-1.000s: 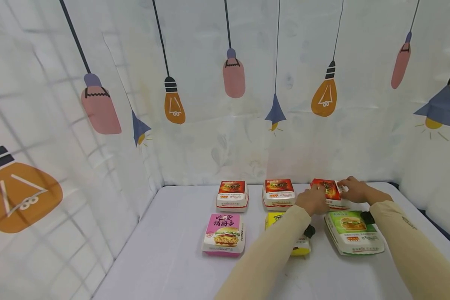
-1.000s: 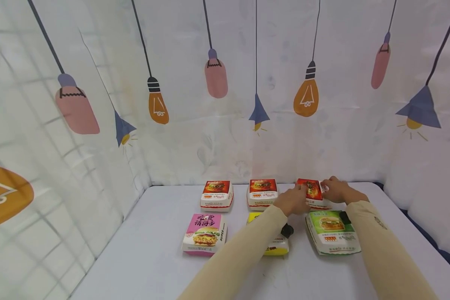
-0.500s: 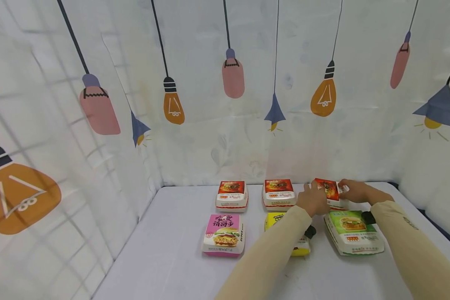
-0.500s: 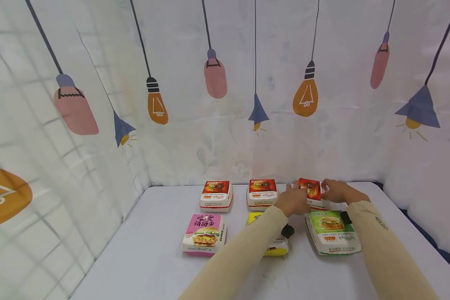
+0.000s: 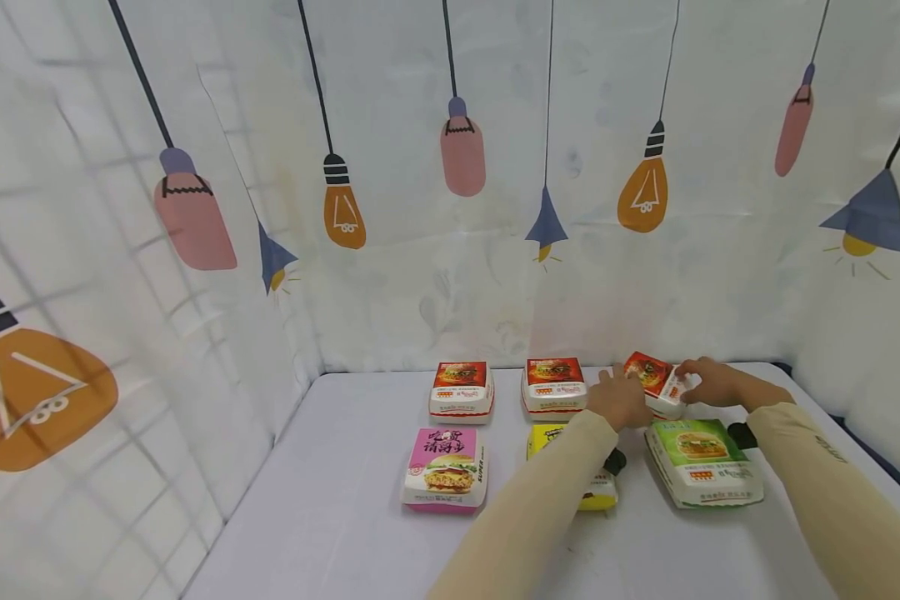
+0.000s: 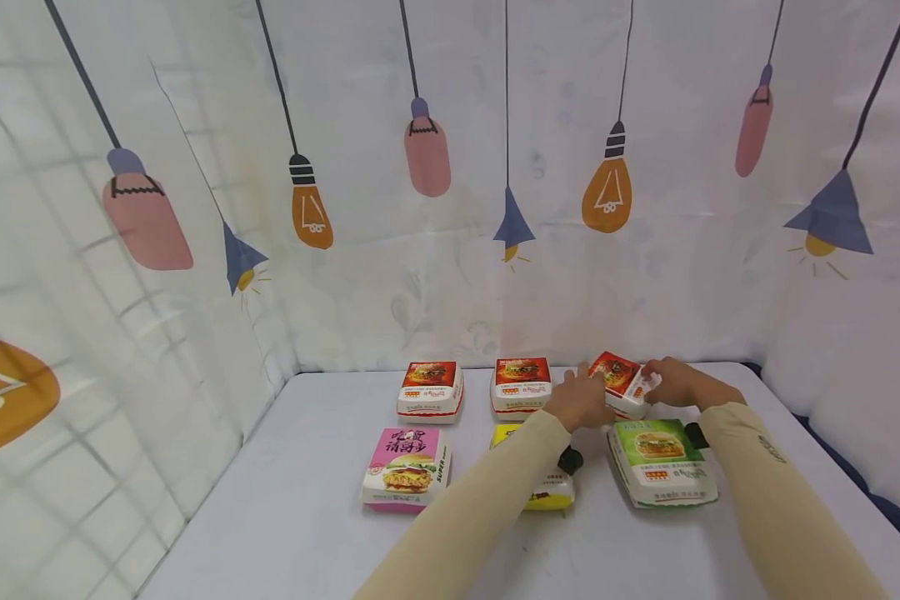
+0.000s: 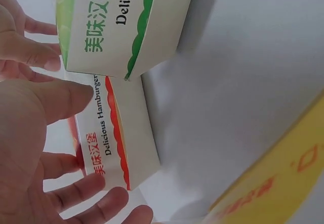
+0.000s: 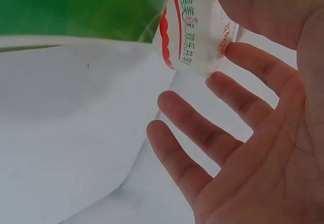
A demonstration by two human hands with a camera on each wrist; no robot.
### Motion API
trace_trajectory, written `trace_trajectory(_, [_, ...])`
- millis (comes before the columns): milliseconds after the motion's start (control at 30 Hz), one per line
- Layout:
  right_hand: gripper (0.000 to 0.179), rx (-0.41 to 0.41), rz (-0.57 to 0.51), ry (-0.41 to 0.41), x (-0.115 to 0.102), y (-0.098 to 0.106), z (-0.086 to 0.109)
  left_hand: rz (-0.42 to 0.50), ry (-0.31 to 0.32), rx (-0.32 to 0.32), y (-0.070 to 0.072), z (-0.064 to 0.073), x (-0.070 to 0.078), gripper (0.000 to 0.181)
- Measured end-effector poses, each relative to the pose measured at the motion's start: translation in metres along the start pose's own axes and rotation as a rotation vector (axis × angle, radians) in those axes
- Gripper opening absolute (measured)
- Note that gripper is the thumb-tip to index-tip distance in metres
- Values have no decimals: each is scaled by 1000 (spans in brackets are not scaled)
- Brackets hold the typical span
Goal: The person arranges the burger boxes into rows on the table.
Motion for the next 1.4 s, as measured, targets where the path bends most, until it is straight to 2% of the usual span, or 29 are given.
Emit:
trace_trajectory(267, [44, 33, 33, 53, -4, 2, 3, 22, 14, 8, 4, 2, 0, 72])
trace_trajectory(433, [41, 83, 49, 41, -7, 2, 4, 45, 23, 7, 3, 2, 1, 68])
trace_trajectory(767, [59, 101, 70, -45, -7, -1, 2, 83, 36, 15, 2, -1, 2, 67])
trace_trajectory(967, [74, 64, 64, -85, -4, -7, -2, 120, 42, 35, 0, -4, 1, 61])
trace_trajectory(1100, [75, 39, 40, -93, -4, -9, -2, 109, 26, 70, -2, -7, 0, 53])
trace_trajectory(1300, [62, 32, 45, -98, -2, -7, 0, 61, -30, 108, 2, -8, -1, 37])
trace_trajectory(1400, [56, 29, 48, -97, -3, -5, 0, 51, -45, 118, 5, -8, -2, 37])
Point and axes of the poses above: each hand's wrist, its own z-axis away from the middle knuckle, its own y-axis out of the back of the hand, x = y × z, the point moved 6 cm from there along -z, towards the middle knuckle, and after that the axes turned 12 degrees about -y, right-handed, at the moved point
